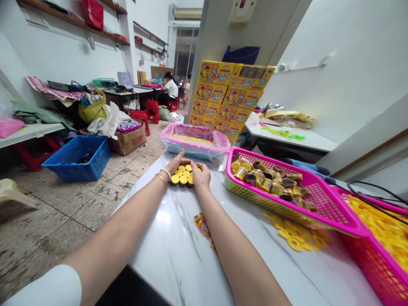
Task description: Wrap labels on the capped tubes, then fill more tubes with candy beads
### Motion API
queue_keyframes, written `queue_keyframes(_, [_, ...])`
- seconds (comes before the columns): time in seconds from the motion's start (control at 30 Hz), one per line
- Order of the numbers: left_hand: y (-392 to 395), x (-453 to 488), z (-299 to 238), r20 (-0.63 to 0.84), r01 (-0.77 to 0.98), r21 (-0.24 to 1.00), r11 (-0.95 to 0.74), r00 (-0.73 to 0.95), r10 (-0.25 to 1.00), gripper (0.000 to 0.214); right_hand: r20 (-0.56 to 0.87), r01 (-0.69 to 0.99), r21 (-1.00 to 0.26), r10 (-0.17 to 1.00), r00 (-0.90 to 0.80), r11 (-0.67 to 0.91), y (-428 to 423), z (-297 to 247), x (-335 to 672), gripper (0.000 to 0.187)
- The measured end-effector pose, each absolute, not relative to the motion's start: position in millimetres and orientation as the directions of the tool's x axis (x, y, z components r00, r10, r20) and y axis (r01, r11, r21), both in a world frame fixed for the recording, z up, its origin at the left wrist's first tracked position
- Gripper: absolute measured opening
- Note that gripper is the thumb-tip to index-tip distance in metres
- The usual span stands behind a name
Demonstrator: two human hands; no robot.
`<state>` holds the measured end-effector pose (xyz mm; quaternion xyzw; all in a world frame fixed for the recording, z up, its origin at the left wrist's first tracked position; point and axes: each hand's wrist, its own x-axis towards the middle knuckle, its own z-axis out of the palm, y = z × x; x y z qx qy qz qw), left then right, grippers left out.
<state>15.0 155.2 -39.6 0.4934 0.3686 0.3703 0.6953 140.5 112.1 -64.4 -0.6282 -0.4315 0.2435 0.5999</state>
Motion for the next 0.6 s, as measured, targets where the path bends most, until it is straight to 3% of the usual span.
queue_keyframes(0.47, [129.7, 30.5, -45.0, -0.250, -0.177, 0.936, 0.304, 0.277, 0.928, 0.069, 0.157, 0.241, -0.970, 0.847, 0.508, 0.036, 68.1, -57.5, 140.0, 0.039])
queue_keyframes(0.6, [125.8, 25.5, -36.9, -0.275, -0.235, 0.917, 0.321, 0.209, 0.939, 0.074, 0.159, 0.216, -0.975, 0.848, 0.506, 0.054, 67.6, -44.4, 145.4, 0.039])
